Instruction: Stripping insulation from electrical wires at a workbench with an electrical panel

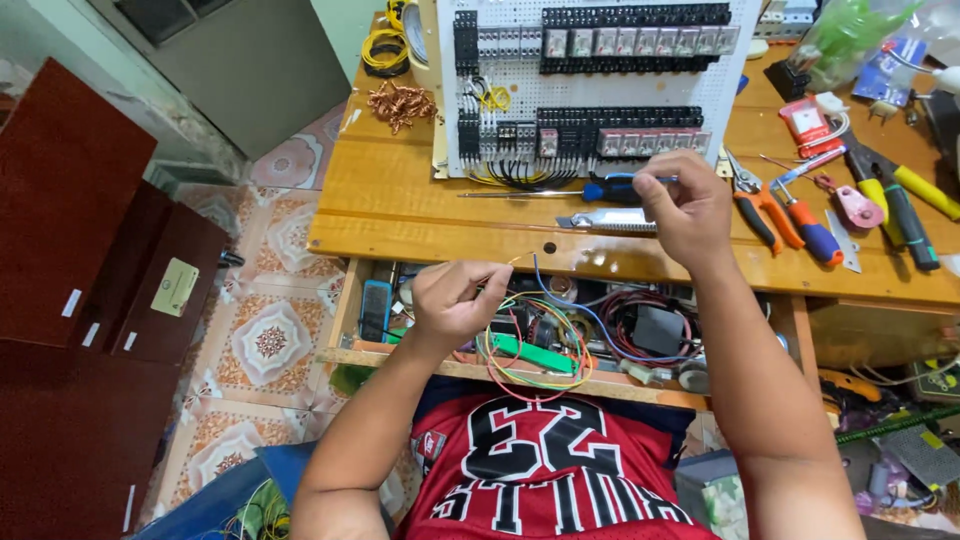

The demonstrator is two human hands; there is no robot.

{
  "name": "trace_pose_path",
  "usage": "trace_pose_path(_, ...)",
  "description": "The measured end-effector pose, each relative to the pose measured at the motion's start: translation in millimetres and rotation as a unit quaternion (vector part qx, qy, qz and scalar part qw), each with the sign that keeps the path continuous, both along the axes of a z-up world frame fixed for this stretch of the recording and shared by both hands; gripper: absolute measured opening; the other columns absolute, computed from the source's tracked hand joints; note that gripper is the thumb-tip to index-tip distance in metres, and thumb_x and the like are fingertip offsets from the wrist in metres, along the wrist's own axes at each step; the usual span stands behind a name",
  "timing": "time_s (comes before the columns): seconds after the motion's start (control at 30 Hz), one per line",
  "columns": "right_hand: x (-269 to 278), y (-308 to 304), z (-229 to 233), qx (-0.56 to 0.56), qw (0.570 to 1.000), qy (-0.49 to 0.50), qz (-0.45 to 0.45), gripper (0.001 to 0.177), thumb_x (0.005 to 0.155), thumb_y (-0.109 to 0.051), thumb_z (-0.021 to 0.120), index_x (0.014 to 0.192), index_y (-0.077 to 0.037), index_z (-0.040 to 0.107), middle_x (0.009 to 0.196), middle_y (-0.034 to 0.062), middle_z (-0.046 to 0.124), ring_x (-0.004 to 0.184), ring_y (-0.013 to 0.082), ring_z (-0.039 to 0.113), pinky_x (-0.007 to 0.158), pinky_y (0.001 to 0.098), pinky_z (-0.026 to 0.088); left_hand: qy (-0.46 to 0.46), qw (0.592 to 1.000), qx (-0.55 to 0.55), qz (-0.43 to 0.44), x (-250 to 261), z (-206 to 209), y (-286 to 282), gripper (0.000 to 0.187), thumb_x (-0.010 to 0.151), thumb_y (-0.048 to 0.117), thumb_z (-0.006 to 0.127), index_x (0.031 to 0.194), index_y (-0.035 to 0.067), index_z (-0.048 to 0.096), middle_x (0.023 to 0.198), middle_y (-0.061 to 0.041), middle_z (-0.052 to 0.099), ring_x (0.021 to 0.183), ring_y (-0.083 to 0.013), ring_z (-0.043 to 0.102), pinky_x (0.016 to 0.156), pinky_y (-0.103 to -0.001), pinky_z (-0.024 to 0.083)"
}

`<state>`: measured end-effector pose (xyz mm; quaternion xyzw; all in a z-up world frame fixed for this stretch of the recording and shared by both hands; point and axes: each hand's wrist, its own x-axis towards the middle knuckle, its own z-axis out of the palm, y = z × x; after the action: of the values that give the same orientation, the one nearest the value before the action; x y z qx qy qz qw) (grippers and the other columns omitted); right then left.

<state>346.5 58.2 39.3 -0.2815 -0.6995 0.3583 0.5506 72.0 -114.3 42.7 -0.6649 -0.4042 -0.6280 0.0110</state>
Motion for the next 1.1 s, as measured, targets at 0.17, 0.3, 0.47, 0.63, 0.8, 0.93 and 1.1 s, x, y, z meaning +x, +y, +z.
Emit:
trace_pose_path(0.17,-30,-27,33,0.028,0.999,-0.035,0.028,0.006,0.101,-0.003,0.074,0.104,0.002,0.074,0.101,0.0139,0.059,0.052,0.015,0.06,0.048,0.0258,0.051,0.01,1.0,0.0,0.004,-6,0,0,0.006,0.086,0.009,0.081,0.082,0.011,0.076,0.064,-0.007,0.07,0.056,-0.0324,0.069,0.051,-0.038,0.055)
trace_pose_path(0.3,-75,-29,61,0.144,0.969,-0.199,-0.005,0.007,0.098,-0.015,0.083,0.103,-0.011,0.08,0.099,0.0096,0.053,0.067,0.0248,0.066,0.058,0.0349,0.052,0.016,1.0,-0.018,-0.014,-13,-9,-5,0.008,0.086,0.007,0.079,0.081,0.01,0.073,0.062,-0.01,0.067,0.056,-0.0344,0.068,0.05,-0.039,0.054)
trace_pose_path(0.47,-200,-25,92,0.194,0.951,-0.226,0.083,0.009,0.094,-0.012,0.081,0.1,-0.006,0.077,0.085,0.0175,0.058,0.075,0.0407,0.064,0.073,0.0485,0.05,-0.013,0.999,-0.038,0.001,-22,-41,1,0.012,0.086,0.011,0.082,0.078,0.011,0.072,0.063,-0.009,0.068,0.058,-0.0328,0.07,0.052,-0.037,0.055)
trace_pose_path(0.63,-348,13,47,0.201,0.945,-0.228,0.122,0.009,0.093,-0.019,0.076,0.099,-0.012,0.073,0.089,0.0124,0.067,0.083,0.0396,0.07,0.078,0.0507,0.053,-0.021,0.998,-0.067,0.004,-34,-69,7,0.014,0.089,0.019,0.08,0.079,0.013,0.072,0.062,-0.007,0.068,0.06,-0.0322,0.07,0.054,-0.037,0.055)
trace_pose_path(0.8,-433,15,42,0.282,0.857,-0.42,0.097,0.02,0.098,-0.01,0.049,0.116,-0.018,0.055,0.101,0.0099,0.065,0.075,0.0418,0.076,0.067,0.0588,0.06,-0.066,0.994,-0.083,0.034,-39,-64,6,0.01,0.087,0.018,0.083,0.079,0.015,0.078,0.062,-0.006,0.068,0.056,-0.0286,0.07,0.053,-0.033,0.058)
trace_pose_path(0.93,-479,39,21,0.297,0.853,-0.415,0.113,0.023,0.098,-0.008,0.046,0.119,-0.016,0.053,0.098,0.0089,0.061,0.073,0.0456,0.074,0.067,0.0606,0.06,-0.036,0.99,-0.11,0.078,-38,-68,8,0.011,0.088,0.016,0.079,0.078,0.016,0.075,0.061,-0.002,0.067,0.053,-0.0255,0.069,0.05,-0.032,0.057)
trace_pose_path(1.1,-518,63,-10,0.316,0.817,-0.469,0.108,0.03,0.095,-0.005,0.048,0.122,-0.016,0.055,0.103,0.0065,0.062,0.077,0.041,0.076,0.065,0.056,0.062,-0.04,0.994,-0.088,0.05,-43,-65,8,0.018,0.09,0.018,0.077,0.076,0.008,0.07,0.057,-0.007,0.059,0.048,-0.0293,0.064,0.047,-0.034,0.055)
